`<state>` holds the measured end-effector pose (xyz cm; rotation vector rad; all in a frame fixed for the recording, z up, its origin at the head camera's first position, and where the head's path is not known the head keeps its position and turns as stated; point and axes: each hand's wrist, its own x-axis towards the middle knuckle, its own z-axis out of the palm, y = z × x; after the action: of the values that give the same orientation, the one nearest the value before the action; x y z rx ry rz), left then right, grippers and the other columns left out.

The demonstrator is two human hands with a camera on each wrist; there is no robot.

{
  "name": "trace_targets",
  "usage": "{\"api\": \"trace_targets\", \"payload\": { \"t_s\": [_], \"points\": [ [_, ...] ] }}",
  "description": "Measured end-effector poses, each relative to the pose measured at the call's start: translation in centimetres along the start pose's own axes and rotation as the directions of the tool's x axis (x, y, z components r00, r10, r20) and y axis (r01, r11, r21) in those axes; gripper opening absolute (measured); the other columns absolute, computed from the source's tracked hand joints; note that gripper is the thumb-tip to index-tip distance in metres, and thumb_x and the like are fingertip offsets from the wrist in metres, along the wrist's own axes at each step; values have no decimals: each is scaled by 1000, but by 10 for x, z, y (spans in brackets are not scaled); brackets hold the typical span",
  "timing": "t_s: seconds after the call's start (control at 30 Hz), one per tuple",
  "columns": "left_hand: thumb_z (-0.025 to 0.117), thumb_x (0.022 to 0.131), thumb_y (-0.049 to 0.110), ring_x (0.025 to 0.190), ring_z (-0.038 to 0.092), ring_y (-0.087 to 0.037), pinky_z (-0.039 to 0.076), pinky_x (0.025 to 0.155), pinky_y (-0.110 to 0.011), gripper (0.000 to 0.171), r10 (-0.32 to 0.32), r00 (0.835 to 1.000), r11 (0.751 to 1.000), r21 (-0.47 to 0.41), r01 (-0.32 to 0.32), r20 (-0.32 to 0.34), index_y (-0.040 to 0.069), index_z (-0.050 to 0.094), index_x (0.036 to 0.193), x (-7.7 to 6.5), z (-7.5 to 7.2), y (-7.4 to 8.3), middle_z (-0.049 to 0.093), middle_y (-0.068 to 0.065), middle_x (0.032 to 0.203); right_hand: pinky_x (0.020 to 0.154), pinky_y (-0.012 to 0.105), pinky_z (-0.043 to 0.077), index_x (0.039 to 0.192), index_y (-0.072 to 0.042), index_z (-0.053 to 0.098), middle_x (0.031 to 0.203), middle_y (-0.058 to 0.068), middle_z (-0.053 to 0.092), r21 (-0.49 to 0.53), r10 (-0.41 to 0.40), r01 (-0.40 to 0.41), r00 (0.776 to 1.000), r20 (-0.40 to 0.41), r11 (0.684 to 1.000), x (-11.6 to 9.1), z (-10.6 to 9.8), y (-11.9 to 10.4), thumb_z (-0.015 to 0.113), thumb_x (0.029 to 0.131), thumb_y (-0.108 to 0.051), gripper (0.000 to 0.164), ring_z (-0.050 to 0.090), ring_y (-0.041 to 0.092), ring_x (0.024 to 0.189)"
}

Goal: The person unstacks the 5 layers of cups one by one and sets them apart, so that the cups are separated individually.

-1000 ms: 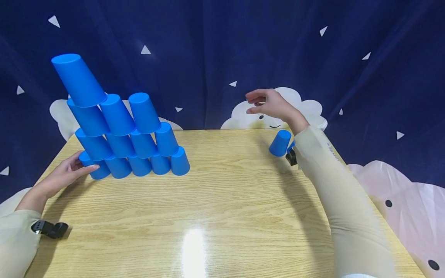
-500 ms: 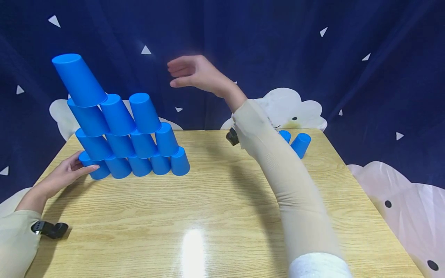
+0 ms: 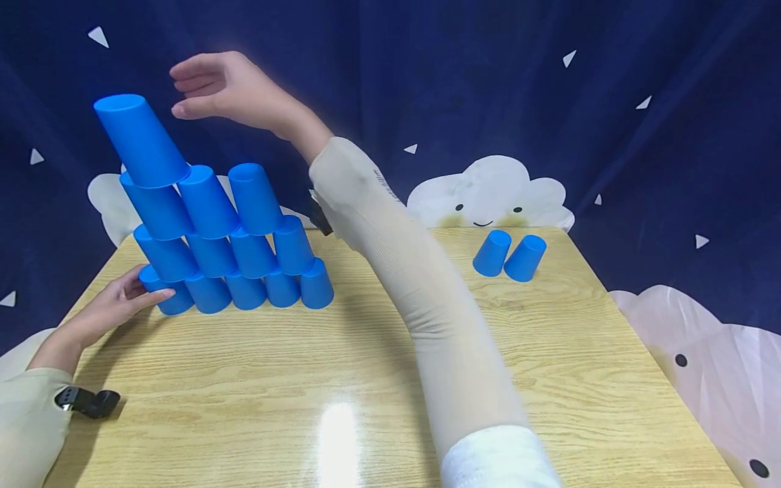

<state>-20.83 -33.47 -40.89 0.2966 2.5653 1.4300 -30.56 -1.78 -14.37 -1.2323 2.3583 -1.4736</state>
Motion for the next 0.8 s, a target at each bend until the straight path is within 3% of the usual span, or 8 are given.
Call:
{"api": "trace_targets", "payload": {
  "t_s": [0.2,0.4,0.8],
  "points": [
    [54,102,26,132,28,-59,24,99,-77,76,7,1000,1000,-3,-7,-3,0,7,156,-1,0,1,26,-36,150,95,8,41,141,-4,49,137,3,56,-34,27,-26,999,20,999,22,23,-13,72,90,-14,58,57,3,115],
    [54,102,26,132,27,-59,24,100,-77,76,3,1000,1000,-12,-3,-3,-2,8,155,-2,3,3,26,-37,150,94,9,41,144,-7,47,141,-1,54,-99,48,-42,998,52,994,30,39,-15,71,91,-20,60,55,2,118],
    [55,102,27,132,28,-58,24,100,-77,73,3,1000,1000,1,-3,-17,-3,13,154,1,4,4,29,-37,148,94,11,42,143,-8,48,139,-1,56,-106,57,-49,996,70,993,28,41,-19,73,89,-21,61,56,3,116]
  ]
}}
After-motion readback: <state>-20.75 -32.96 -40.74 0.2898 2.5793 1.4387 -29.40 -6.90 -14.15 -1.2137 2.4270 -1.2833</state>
